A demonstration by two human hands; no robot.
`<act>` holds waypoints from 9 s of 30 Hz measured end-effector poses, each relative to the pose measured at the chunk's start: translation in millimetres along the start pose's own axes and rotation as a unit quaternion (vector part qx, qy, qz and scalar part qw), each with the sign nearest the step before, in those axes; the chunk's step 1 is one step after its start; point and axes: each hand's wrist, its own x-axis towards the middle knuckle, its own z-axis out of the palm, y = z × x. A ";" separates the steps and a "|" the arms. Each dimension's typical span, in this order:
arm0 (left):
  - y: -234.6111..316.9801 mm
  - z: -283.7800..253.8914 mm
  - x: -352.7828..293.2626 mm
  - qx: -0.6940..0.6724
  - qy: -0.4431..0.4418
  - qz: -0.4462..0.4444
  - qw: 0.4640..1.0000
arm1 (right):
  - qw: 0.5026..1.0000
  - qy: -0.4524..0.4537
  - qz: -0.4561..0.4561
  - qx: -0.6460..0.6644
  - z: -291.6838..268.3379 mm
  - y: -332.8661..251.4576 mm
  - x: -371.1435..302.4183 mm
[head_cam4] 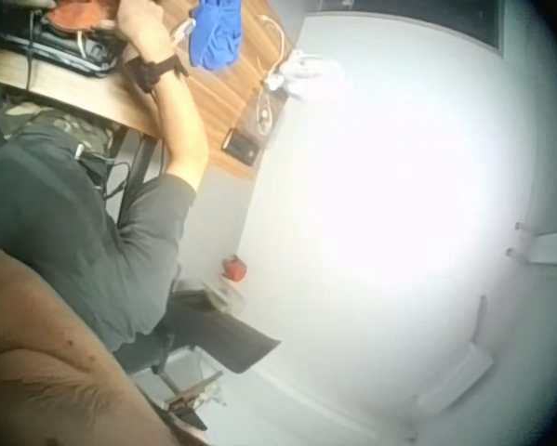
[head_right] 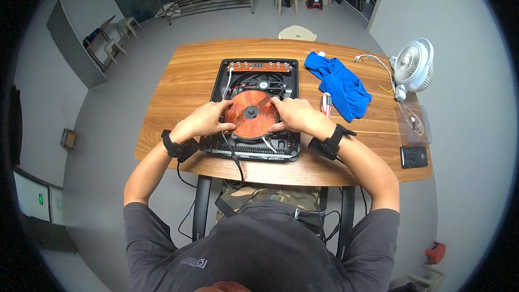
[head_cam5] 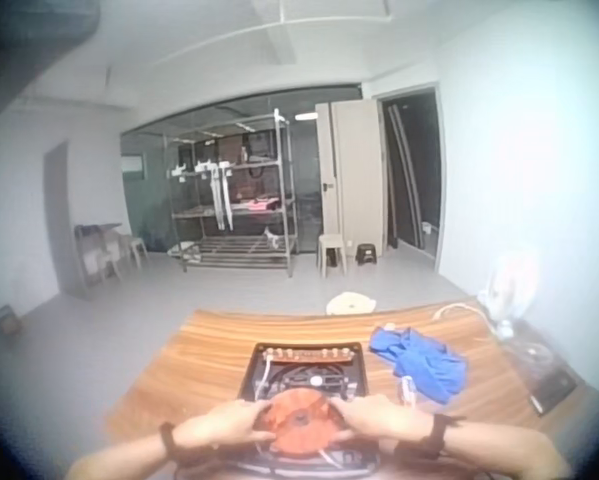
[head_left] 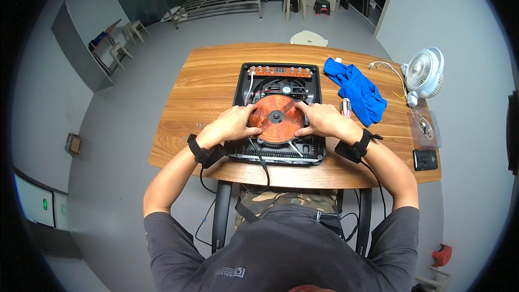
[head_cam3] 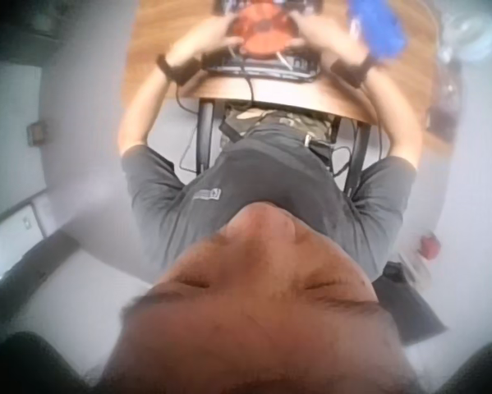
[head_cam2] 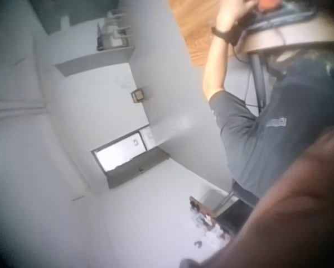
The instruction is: The person uses a screwdriver to remove screws from the bottom cover of a black electronic device, then removes the cover to expose the internal components including a copper-colored disc. The person continues to unscrew internal parts.
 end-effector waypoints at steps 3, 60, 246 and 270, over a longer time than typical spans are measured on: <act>-6.4 4.5 2.4 -0.046 0.022 -0.013 0.999 | 1.000 0.002 0.012 0.023 1.3 -1.0 -2.0; -17.2 -24.6 76.5 -0.139 -0.043 -0.104 0.984 | 0.969 0.126 0.040 0.210 6.2 47.6 43.1; -21.1 -29.4 93.5 -0.294 -0.103 -0.151 0.938 | 0.964 0.159 0.102 0.186 3.7 64.2 45.6; -41.7 -25.1 5.5 -0.055 0.084 -0.077 0.992 | 0.955 0.147 0.250 0.064 28.0 110.6 -28.5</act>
